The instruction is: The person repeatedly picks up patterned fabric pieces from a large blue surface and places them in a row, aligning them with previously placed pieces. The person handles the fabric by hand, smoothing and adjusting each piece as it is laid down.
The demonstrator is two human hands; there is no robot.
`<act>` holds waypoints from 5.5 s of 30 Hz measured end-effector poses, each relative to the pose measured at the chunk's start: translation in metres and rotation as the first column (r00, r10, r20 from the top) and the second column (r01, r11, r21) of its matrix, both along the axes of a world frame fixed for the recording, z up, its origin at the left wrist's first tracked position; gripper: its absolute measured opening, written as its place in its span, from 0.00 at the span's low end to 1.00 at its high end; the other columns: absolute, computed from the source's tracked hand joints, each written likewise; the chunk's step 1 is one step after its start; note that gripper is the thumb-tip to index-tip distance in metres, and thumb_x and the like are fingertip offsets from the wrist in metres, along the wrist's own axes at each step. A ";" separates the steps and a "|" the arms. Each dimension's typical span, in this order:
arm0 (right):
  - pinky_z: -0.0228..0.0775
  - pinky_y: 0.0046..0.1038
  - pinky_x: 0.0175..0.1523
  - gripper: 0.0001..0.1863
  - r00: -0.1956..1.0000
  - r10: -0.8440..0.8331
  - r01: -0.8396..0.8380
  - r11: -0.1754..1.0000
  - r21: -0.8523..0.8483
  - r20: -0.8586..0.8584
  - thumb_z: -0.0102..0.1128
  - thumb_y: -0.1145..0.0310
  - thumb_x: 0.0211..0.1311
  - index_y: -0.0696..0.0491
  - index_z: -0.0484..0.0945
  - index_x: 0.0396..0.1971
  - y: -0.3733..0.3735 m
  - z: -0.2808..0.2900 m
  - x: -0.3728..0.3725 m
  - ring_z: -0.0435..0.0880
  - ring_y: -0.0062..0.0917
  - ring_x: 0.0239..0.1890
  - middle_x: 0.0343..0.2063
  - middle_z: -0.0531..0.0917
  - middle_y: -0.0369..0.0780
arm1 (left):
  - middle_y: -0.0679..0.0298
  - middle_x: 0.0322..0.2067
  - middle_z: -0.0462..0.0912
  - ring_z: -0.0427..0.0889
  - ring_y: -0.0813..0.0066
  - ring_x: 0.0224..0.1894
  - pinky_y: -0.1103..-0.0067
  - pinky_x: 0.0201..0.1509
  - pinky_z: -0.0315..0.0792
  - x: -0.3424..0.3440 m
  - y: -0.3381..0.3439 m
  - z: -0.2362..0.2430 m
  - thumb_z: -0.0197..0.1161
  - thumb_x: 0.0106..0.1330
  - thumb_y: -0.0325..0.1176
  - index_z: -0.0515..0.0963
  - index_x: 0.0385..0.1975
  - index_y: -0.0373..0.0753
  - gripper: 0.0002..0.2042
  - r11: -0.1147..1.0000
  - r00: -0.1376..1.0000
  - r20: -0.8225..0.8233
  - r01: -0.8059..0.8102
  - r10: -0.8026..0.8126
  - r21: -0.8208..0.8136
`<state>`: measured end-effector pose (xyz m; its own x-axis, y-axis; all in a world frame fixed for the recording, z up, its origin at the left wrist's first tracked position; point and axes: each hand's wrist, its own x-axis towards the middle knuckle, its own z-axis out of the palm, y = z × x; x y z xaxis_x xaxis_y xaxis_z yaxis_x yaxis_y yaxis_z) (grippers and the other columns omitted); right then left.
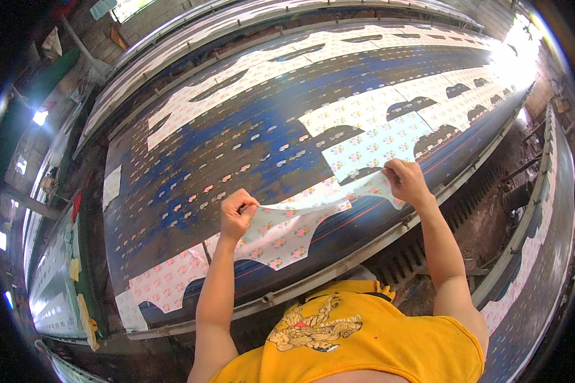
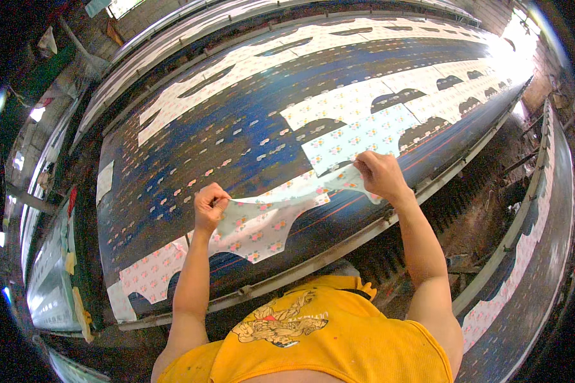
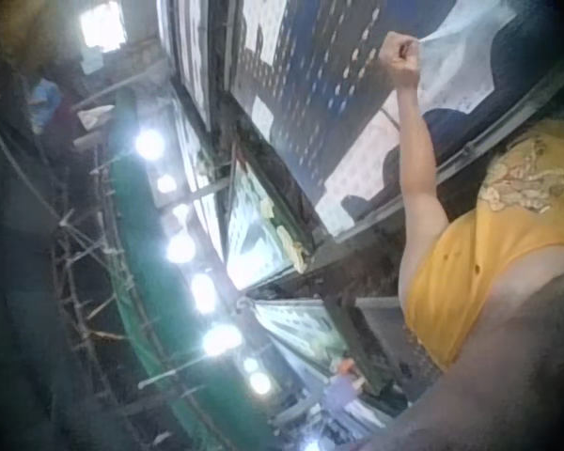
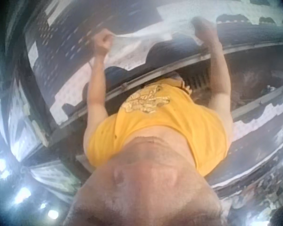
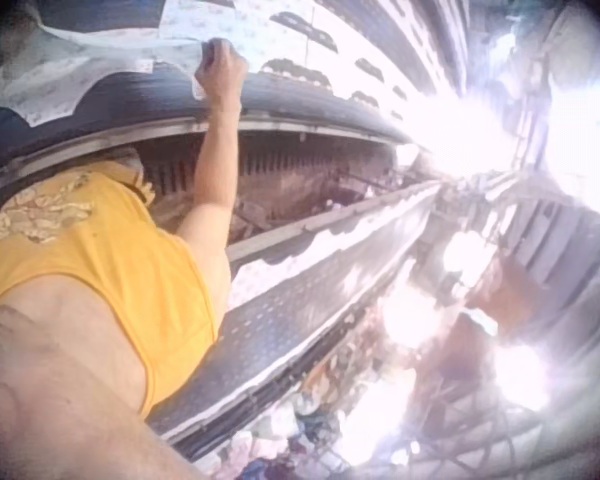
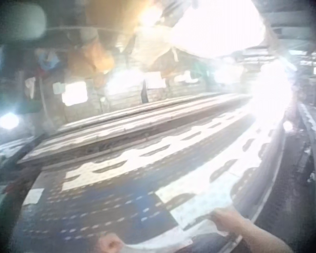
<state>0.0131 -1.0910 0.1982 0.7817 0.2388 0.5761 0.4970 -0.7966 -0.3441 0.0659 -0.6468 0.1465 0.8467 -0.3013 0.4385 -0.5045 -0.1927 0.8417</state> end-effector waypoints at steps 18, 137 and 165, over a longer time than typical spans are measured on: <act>0.72 0.45 0.34 0.06 0.943 0.031 -0.060 0.995 -0.079 -0.331 0.63 0.70 0.64 0.56 0.79 0.33 -0.314 -0.076 0.159 0.83 0.49 0.28 0.23 0.83 0.49 | 0.51 0.34 0.84 0.83 0.52 0.37 0.66 0.41 0.74 0.081 -0.295 -0.102 0.63 0.70 0.33 0.80 0.36 0.33 0.08 0.901 0.902 -0.229 -0.282 0.366 0.331; 0.74 0.41 0.50 0.07 0.946 0.164 -0.196 0.976 -0.092 -0.281 0.65 0.71 0.59 0.57 0.82 0.35 -0.336 -0.148 0.434 0.79 0.44 0.45 0.37 0.78 0.46 | 0.57 0.46 0.76 0.75 0.54 0.52 0.59 0.56 0.69 0.284 -0.323 -0.115 0.63 0.65 0.28 0.78 0.45 0.39 0.10 0.326 0.731 0.300 -0.580 0.613 0.747; 0.78 0.41 0.36 0.27 0.971 0.213 -0.231 0.956 -0.182 -0.113 0.65 0.80 0.46 0.53 0.75 0.51 -0.363 -0.049 0.272 0.85 0.43 0.35 0.39 0.82 0.44 | 0.54 0.38 0.75 0.82 0.46 0.42 0.59 0.40 0.75 0.155 -0.366 0.001 0.55 0.69 0.21 0.72 0.45 0.37 0.07 0.715 0.814 0.350 -0.578 0.464 0.395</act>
<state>0.2855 -1.4536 0.1493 0.7433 0.5114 0.4313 0.6425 -0.7252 -0.2474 0.2208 -1.0125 0.1471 0.8337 -0.0516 0.5498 -0.3552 -0.8124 0.4625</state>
